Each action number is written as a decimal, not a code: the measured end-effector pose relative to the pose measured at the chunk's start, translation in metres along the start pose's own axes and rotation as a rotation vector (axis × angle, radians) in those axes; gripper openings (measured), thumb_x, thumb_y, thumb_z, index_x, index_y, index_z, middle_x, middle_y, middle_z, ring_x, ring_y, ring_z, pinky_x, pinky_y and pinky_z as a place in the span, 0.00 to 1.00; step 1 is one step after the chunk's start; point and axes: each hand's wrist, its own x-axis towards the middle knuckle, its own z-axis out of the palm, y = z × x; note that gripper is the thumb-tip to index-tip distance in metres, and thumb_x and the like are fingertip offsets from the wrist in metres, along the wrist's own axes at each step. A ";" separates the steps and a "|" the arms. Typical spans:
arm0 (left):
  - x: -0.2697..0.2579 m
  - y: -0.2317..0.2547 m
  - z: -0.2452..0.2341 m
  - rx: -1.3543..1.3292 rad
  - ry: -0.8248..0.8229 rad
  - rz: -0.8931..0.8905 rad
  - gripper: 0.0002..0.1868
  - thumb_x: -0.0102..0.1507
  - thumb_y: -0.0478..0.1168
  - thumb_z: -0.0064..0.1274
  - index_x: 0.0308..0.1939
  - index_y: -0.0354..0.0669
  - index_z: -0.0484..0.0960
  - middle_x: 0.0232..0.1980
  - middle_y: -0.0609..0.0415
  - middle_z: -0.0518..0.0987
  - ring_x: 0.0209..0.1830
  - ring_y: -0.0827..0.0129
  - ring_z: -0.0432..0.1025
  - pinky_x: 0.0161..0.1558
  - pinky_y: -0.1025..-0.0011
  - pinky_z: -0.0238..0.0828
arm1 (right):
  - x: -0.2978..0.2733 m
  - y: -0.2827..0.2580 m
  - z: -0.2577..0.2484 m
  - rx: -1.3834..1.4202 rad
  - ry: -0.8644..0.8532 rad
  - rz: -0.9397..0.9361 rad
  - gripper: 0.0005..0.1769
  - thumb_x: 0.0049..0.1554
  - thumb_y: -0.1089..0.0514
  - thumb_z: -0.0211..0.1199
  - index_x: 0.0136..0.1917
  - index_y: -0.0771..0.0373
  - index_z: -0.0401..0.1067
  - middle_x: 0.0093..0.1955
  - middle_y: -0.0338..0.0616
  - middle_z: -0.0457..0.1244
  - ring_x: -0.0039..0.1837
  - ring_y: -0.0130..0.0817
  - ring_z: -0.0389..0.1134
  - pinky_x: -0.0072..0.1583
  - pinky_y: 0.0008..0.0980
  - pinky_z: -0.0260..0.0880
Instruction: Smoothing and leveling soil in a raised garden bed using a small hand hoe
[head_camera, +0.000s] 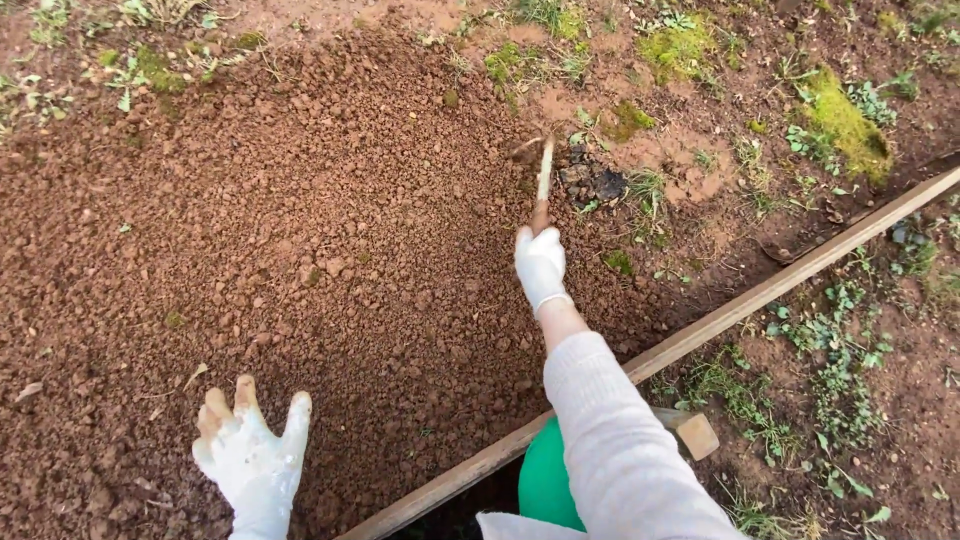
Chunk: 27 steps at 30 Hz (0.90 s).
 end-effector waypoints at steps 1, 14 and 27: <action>0.003 -0.004 0.007 -0.008 -0.002 -0.003 0.52 0.61 0.78 0.32 0.77 0.47 0.66 0.79 0.37 0.60 0.78 0.46 0.53 0.67 0.42 0.49 | -0.015 -0.004 0.003 0.040 -0.022 0.009 0.25 0.62 0.42 0.46 0.58 0.66 0.62 0.51 0.59 0.67 0.49 0.56 0.71 0.49 0.56 0.71; 0.026 -0.011 0.017 0.047 -0.113 -0.082 0.54 0.60 0.80 0.27 0.79 0.52 0.61 0.80 0.40 0.57 0.81 0.49 0.49 0.69 0.43 0.48 | -0.018 -0.036 -0.018 0.075 -0.081 0.163 0.24 0.63 0.41 0.49 0.62 0.61 0.61 0.49 0.46 0.65 0.40 0.37 0.70 0.41 0.39 0.75; 0.028 -0.022 0.032 0.016 -0.157 -0.108 0.55 0.59 0.82 0.25 0.80 0.53 0.57 0.84 0.40 0.51 0.83 0.51 0.43 0.72 0.42 0.40 | -0.023 -0.069 -0.021 0.361 -0.183 0.224 0.15 0.66 0.50 0.53 0.60 0.61 0.64 0.37 0.37 0.63 0.31 0.25 0.62 0.30 0.24 0.68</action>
